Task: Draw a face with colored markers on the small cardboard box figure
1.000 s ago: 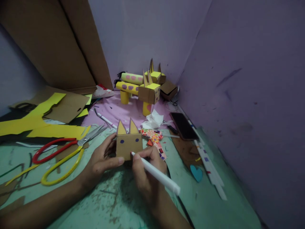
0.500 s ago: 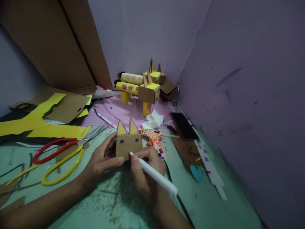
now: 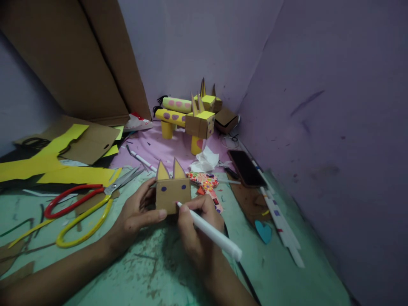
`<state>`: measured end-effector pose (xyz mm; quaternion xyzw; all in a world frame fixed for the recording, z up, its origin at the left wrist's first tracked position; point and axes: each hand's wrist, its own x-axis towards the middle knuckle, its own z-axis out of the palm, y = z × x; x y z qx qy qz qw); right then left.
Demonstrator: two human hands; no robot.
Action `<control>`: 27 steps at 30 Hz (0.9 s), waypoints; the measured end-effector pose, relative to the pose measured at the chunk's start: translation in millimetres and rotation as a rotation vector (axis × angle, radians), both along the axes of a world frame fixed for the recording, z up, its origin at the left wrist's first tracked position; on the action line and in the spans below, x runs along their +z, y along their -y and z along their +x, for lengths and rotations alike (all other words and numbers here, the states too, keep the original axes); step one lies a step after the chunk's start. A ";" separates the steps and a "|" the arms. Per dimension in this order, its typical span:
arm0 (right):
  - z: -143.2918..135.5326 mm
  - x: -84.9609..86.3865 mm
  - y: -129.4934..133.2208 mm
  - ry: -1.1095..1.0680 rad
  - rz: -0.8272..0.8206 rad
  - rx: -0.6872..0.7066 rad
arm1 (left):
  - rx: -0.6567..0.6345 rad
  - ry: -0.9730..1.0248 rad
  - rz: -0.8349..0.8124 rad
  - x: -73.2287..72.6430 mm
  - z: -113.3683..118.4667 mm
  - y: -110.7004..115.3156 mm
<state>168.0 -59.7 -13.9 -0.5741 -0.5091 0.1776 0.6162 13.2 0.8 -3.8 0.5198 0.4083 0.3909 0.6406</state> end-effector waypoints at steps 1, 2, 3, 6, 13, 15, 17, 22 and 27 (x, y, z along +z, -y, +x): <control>-0.4 1.1 -0.3 -0.007 0.009 -0.001 | 0.001 0.005 0.000 -0.1 0.3 -0.3; -0.8 2.3 -0.5 -0.011 0.020 -0.001 | 0.000 0.008 0.001 -0.5 0.3 -0.5; -1.1 3.6 -0.8 -0.010 0.033 -0.006 | -0.001 0.009 0.004 -1.1 0.2 -0.6; -2.0 6.7 -1.3 0.006 0.055 -0.023 | -0.009 0.009 0.014 -3.9 -1.2 0.0; -2.8 11.2 -3.9 -0.015 0.090 0.003 | -0.008 0.000 0.032 -0.9 -1.5 1.4; -2.7 11.2 -4.1 -0.023 0.093 0.012 | -0.020 -0.002 0.030 2.4 -1.2 1.7; -2.2 8.6 -3.6 -0.025 0.092 0.023 | -0.029 -0.002 0.029 4.7 -1.0 1.8; -0.2 -2.5 -0.6 -0.038 0.065 0.054 | -0.024 -0.002 0.033 4.4 -0.9 1.3; -1.4 -1.2 1.6 0.008 0.060 0.065 | -0.037 -0.012 0.047 4.5 -1.7 1.7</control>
